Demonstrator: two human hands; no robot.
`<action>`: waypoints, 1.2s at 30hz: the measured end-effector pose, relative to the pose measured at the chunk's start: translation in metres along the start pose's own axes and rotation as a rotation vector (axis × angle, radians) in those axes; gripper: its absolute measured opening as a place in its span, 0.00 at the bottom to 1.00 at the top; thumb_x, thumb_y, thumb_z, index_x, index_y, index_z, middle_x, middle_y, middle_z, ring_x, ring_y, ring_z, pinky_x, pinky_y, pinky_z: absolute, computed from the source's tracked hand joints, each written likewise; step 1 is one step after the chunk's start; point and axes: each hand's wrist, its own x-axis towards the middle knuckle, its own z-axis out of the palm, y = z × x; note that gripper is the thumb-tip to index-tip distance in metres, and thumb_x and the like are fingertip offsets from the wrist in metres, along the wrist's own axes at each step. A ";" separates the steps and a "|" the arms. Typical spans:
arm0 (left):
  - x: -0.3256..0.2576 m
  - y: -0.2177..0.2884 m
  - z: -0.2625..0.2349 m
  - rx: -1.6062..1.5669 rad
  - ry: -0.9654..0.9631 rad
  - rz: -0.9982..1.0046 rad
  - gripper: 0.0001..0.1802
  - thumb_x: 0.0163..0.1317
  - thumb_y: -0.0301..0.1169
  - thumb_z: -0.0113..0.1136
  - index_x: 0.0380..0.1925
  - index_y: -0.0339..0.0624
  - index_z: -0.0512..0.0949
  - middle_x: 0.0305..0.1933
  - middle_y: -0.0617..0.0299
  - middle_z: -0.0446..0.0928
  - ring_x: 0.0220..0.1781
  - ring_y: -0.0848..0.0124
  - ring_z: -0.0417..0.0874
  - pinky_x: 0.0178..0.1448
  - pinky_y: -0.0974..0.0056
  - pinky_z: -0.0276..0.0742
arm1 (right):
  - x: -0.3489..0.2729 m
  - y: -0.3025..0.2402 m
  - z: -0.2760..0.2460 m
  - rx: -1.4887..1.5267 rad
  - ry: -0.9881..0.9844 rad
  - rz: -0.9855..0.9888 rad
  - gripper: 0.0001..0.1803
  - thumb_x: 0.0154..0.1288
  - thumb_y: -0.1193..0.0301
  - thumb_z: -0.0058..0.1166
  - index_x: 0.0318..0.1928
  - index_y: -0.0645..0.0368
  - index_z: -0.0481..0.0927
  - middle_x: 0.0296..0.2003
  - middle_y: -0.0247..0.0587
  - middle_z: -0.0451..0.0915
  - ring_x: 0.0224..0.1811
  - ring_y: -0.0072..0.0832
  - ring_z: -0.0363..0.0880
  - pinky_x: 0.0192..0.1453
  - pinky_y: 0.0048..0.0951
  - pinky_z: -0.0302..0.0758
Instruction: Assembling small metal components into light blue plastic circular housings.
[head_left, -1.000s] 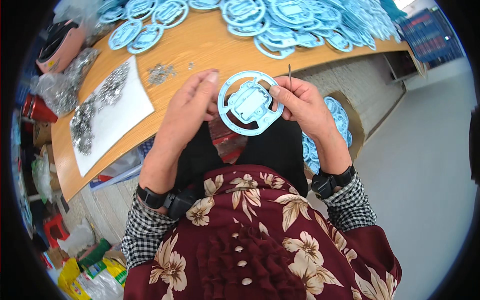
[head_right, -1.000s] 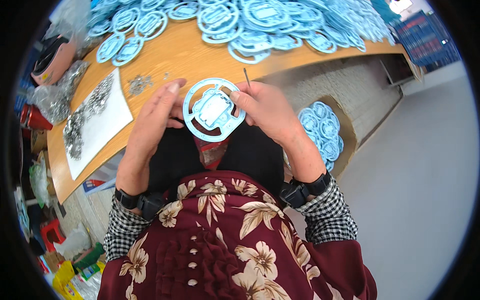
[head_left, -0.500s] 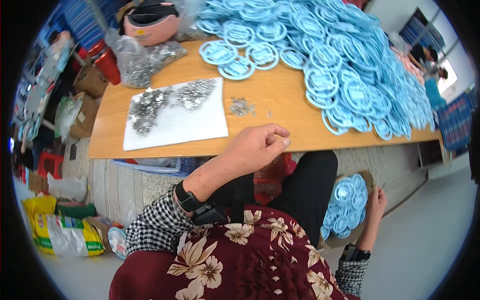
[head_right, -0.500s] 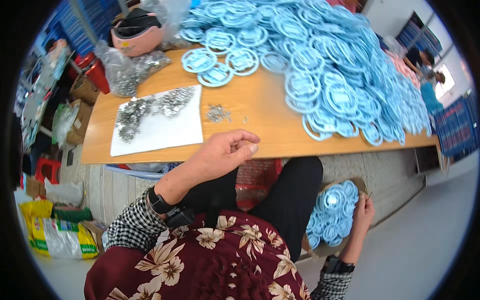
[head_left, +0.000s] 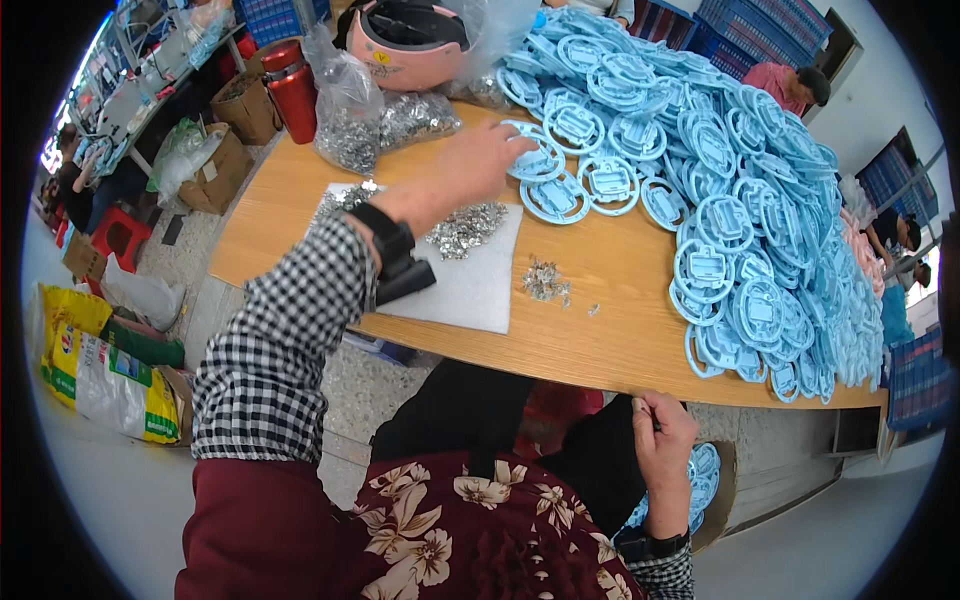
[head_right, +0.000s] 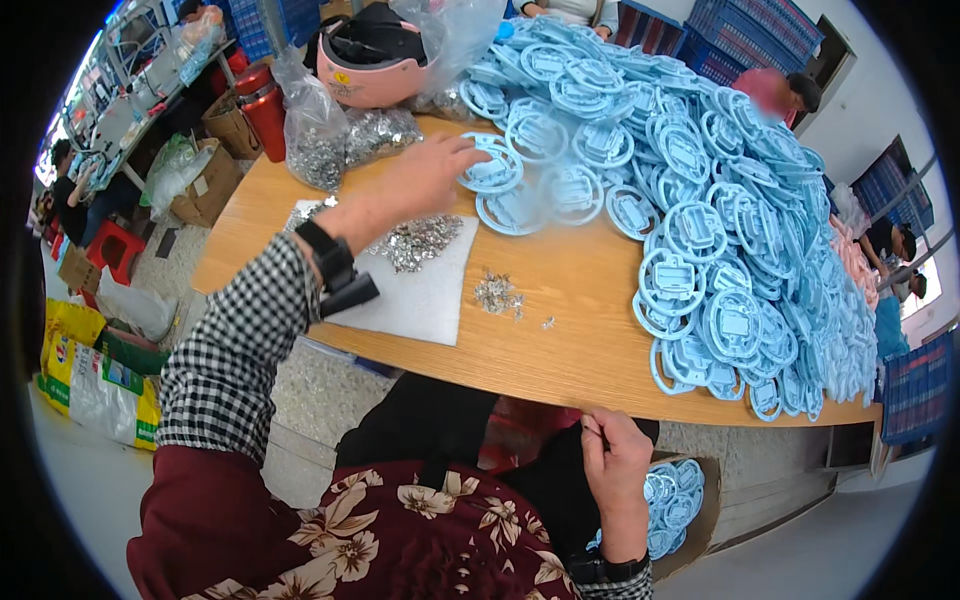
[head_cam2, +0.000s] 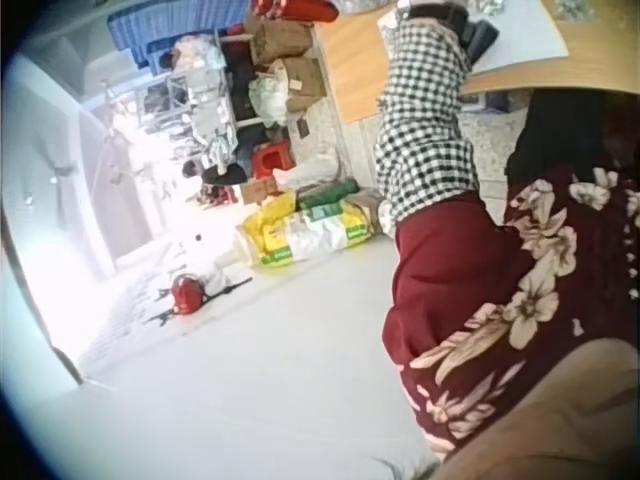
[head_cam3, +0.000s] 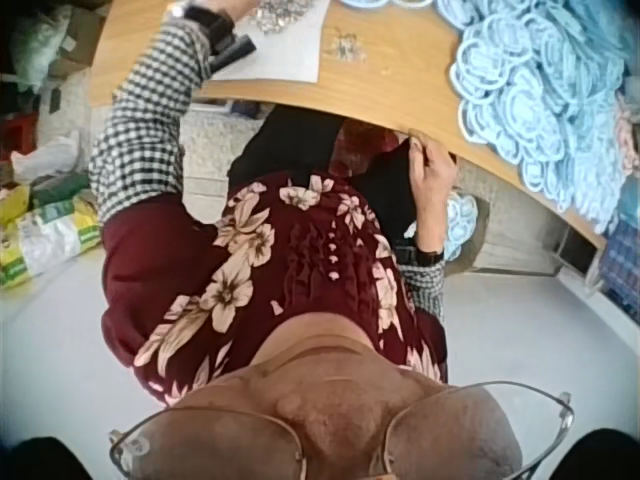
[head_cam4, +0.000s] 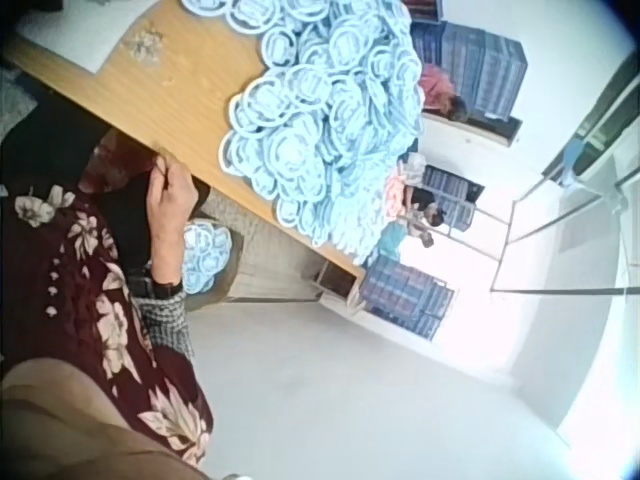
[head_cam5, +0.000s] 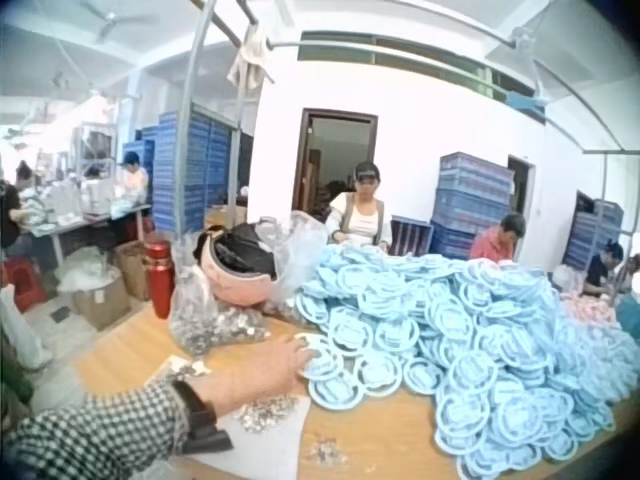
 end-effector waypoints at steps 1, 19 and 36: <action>0.006 -0.009 0.007 0.031 -0.002 0.066 0.27 0.60 0.26 0.59 0.62 0.46 0.77 0.65 0.49 0.74 0.68 0.53 0.73 0.66 0.50 0.74 | 0.003 0.000 0.003 -0.006 -0.003 -0.007 0.08 0.59 0.83 0.63 0.40 0.66 0.83 0.30 0.49 0.82 0.32 0.42 0.84 0.38 0.32 0.79; -0.072 0.074 -0.057 -1.412 -0.404 -0.330 0.22 0.78 0.45 0.50 0.56 0.37 0.76 0.49 0.60 0.84 0.49 0.73 0.86 0.57 0.65 0.83 | 0.080 -0.026 0.037 0.680 0.079 0.334 0.14 0.76 0.68 0.55 0.54 0.65 0.80 0.29 0.29 0.79 0.27 0.15 0.72 0.29 0.18 0.66; -0.130 0.141 0.007 -2.090 -0.388 -0.629 0.22 0.78 0.36 0.51 0.65 0.34 0.70 0.55 0.57 0.81 0.52 0.69 0.85 0.62 0.58 0.83 | 0.067 -0.009 0.046 0.931 -0.185 0.605 0.15 0.79 0.58 0.52 0.38 0.56 0.80 0.23 0.25 0.75 0.19 0.09 0.66 0.21 0.14 0.57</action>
